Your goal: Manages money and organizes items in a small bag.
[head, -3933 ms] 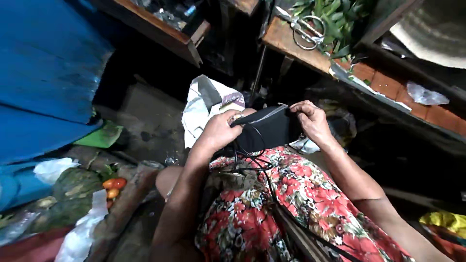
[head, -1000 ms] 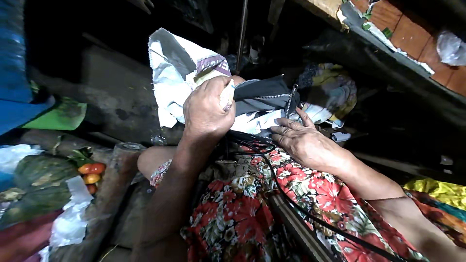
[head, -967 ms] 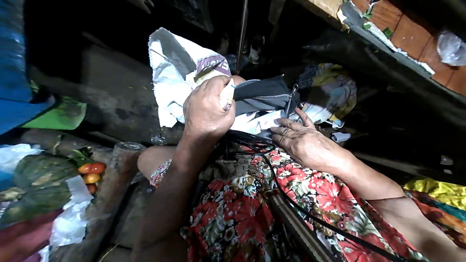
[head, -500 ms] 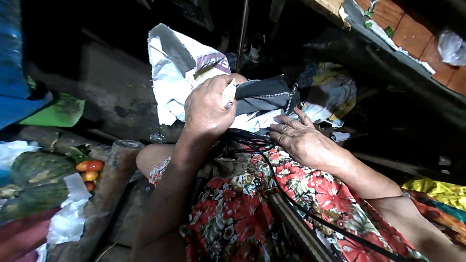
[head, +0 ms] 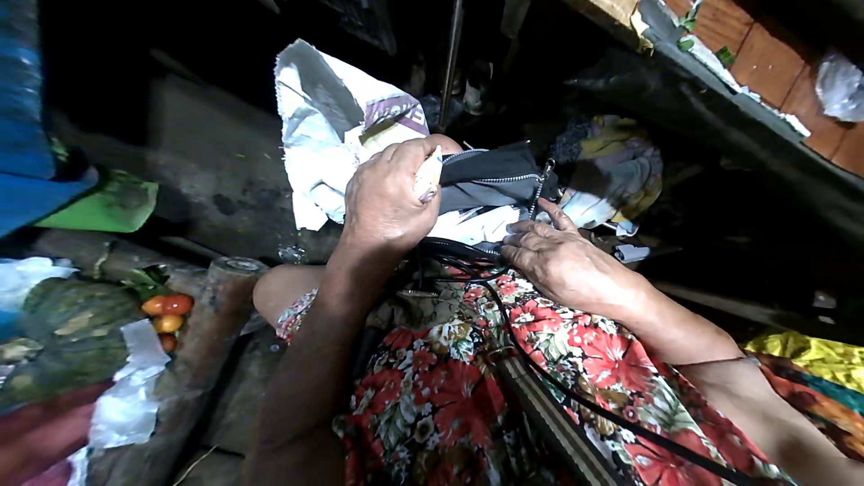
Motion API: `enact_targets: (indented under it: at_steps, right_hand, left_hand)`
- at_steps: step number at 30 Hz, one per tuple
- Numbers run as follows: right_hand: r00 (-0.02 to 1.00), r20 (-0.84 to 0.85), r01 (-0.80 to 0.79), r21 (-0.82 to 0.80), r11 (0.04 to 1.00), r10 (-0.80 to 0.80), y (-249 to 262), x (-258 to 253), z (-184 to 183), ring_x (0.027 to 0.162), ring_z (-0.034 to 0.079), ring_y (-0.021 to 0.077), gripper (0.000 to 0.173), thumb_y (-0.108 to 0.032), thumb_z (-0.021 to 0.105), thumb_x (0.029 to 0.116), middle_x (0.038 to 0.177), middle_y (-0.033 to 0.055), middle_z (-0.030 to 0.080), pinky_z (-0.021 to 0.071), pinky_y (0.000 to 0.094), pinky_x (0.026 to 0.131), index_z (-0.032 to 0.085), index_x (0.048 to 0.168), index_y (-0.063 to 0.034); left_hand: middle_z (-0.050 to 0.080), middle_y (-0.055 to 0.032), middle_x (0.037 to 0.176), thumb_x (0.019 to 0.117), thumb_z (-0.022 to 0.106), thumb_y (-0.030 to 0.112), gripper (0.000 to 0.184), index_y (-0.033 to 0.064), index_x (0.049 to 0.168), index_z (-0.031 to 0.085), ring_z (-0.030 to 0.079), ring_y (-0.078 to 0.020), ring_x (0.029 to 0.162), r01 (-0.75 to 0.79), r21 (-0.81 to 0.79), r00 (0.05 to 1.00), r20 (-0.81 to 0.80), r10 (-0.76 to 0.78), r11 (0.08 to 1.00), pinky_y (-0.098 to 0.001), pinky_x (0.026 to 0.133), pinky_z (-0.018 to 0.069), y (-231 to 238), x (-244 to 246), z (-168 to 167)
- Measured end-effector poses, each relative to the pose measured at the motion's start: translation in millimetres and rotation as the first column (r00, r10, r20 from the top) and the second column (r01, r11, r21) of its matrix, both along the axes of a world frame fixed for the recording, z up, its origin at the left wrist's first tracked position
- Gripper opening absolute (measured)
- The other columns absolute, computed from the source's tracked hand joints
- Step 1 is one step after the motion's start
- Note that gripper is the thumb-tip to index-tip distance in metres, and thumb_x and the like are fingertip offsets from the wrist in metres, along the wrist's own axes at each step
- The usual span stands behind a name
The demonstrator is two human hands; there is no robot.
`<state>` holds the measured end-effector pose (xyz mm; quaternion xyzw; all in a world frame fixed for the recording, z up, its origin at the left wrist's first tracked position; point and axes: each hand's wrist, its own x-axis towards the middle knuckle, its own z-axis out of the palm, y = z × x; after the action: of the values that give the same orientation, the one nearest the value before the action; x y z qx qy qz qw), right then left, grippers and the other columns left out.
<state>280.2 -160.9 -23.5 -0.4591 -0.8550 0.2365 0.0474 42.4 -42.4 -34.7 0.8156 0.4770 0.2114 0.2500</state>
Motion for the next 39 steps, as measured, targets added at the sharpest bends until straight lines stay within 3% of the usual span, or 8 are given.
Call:
enact_targets:
  at_steps: [4,9,16,21,23,27,31,39]
  right_hand:
    - [0.998,-0.053,-0.015,0.023,1.000,0.016,7.9,-3.1,0.1,0.130,0.058,0.0310,0.026,-0.011,0.052,0.1013,0.122,0.0110,0.071,0.0266,0.0623,0.120,0.073,0.115,-0.0062]
    - [0.982,-0.180,-0.041,0.068,0.997,0.052,40.8,-24.4,-9.4,0.123,0.063,0.0303,0.029,-0.005,0.050,0.1008,0.122,0.0143,0.070,0.0453,0.0455,0.110,0.071,0.121,-0.0040]
    - [0.992,-0.123,-0.014,0.024,1.000,0.017,61.6,-38.6,-21.4,0.112,0.067,0.0337,0.028,-0.006,0.055,0.0978,0.116,0.0180,0.071,0.0507,0.0493,0.099,0.069,0.121,-0.0004]
    - [0.997,-0.067,-0.024,-0.017,1.000,0.023,73.5,-50.1,-34.1,0.098,0.070,0.0336,0.018,-0.007,0.060,0.0948,0.099,0.0168,0.072,0.0535,0.0512,0.086,0.070,0.109,-0.0008]
    - [1.000,-0.013,-0.014,-0.033,0.999,0.013,75.8,-56.6,-36.0,0.096,0.070,0.0346,0.017,-0.013,0.061,0.0968,0.098,0.0171,0.071,0.0530,0.0522,0.085,0.071,0.105,-0.0014]
    - [0.999,0.017,0.035,-0.108,0.994,-0.033,78.2,-58.9,-32.7,0.092,0.070,0.0329,0.047,-0.044,0.049,0.1065,0.094,0.0152,0.072,0.0536,0.0521,0.083,0.071,0.103,-0.0029]
    - [0.992,0.126,0.057,-0.200,0.978,-0.032,78.4,-65.1,-28.0,0.100,0.069,0.0364,0.023,-0.018,0.057,0.1018,0.103,0.0176,0.071,0.0513,0.0553,0.088,0.069,0.115,-0.0038]
    - [0.978,0.200,0.062,-0.049,0.997,-0.051,79.5,-72.5,-41.1,0.097,0.069,0.0356,0.021,-0.008,0.053,0.0999,0.100,0.0175,0.072,0.0504,0.0537,0.086,0.073,0.104,-0.0029]
  left_hand:
    - [0.071,-0.0208,0.112,0.0892,0.063,0.010,0.036,0.0064,0.125,0.068,0.069,-0.0385,0.103,0.022,0.021,0.999,0.023,-0.023,1.000,-0.0566,0.086,0.0526,-1.2,1.4,1.7]
    - [0.072,-0.0198,0.110,0.0868,0.063,0.009,0.037,0.0074,0.123,0.068,0.069,-0.0378,0.102,0.054,0.051,0.997,0.048,-0.056,0.997,-0.0557,0.084,0.0532,-2.5,5.4,1.5]
    - [0.071,-0.0200,0.113,0.0871,0.065,0.009,0.038,0.0067,0.125,0.068,0.069,-0.0382,0.104,0.034,0.030,0.999,0.025,-0.035,0.999,-0.0560,0.087,0.0529,-1.6,1.3,0.3]
    - [0.071,-0.0196,0.114,0.0888,0.064,0.009,0.035,0.0054,0.124,0.067,0.069,-0.0371,0.105,0.031,0.014,0.999,0.034,-0.031,0.999,-0.0549,0.088,0.0530,-0.9,3.0,-0.9]
    - [0.071,-0.0197,0.114,0.0878,0.065,0.009,0.037,0.0049,0.124,0.067,0.069,-0.0371,0.105,0.038,0.011,0.999,0.035,-0.039,0.999,-0.0549,0.089,0.0530,0.1,3.0,-2.2]
    - [0.070,-0.0191,0.115,0.0898,0.067,0.015,0.037,0.0060,0.126,0.067,0.068,-0.0359,0.106,0.024,-0.034,0.999,0.046,-0.022,0.999,-0.0548,0.090,0.0525,1.4,0.4,-4.2]
    - [0.070,-0.0185,0.117,0.0906,0.068,0.017,0.037,0.0062,0.126,0.067,0.068,-0.0345,0.107,0.019,-0.044,0.998,0.060,-0.017,0.999,-0.0534,0.091,0.0526,1.8,-1.3,-6.5]
    - [0.069,-0.0192,0.117,0.0924,0.069,0.020,0.038,0.0034,0.126,0.065,0.067,-0.0344,0.108,-0.026,-0.083,0.998,0.053,0.030,0.996,-0.0532,0.093,0.0522,3.4,-2.7,-9.3]
